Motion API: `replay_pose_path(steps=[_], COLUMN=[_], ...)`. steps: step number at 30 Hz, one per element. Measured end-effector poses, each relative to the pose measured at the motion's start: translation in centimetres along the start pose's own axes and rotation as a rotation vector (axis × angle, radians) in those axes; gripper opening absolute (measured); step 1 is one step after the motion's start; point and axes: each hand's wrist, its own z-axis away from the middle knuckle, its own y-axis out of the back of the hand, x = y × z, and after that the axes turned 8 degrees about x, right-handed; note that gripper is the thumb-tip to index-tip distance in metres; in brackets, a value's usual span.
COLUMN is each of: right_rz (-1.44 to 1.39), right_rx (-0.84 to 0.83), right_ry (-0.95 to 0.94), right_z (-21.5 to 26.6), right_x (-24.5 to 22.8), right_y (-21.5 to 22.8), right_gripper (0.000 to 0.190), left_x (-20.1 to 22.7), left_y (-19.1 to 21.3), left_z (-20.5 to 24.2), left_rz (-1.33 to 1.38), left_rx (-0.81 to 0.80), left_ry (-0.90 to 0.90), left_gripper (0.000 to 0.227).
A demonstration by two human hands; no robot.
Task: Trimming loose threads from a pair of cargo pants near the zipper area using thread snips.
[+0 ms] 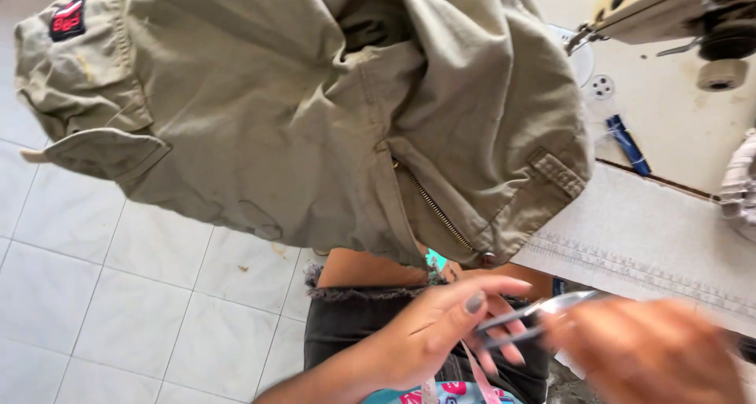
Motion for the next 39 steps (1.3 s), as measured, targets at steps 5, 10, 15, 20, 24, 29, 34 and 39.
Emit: replay_pose_path(steps=[5, 10, 15, 20, 24, 29, 34, 39], right_rz=[-0.441, -0.666, -0.333, -0.552, -1.102, -0.499, -0.303, -0.852], right_rx=[0.264, 0.391, 0.43, 0.491, 0.531, 0.509, 0.417, 0.471], right_ry=[0.049, -0.216, -0.3, -0.389, -0.417, -0.368, -0.439, -0.173], right_z=[-5.5, -14.7, -22.6, -22.9, -21.4, -23.2, -25.5, -23.4], right_x=[-3.1, -3.3, -4.5, -5.2, -5.0, -4.4, -6.3, -6.6], right_y=[-1.6, -2.9, -9.4, -10.1, -7.5, -9.2, -12.7, -11.3], right_gripper=[0.023, 0.017, 0.039, 0.012, 0.006, 0.029, 0.028, 0.015], left_x=[1.0, 4.5, 13.0, 19.5, 20.6, 21.3, 21.9, 22.8], left_y=[1.4, 5.3, 6.2, 10.4, 13.9, 13.7, 16.6, 15.7], left_z=[2.1, 5.9, 4.8, -0.5, -5.4, -7.0, -8.4, -7.6], left_rz=[0.116, -0.033, -0.388, -1.073, -1.254, -1.337, -1.378, -1.259], left_rx=[-0.135, 0.344, 0.701, 0.712, 0.621, 0.507, 0.466, 0.463], left_ry=[0.167, -0.251, -0.791, -0.811, -0.853, -0.72, -0.595, -0.432], left_gripper=[0.057, 0.039, 0.022, 0.023, 0.027, 0.015, 0.012, 0.015])
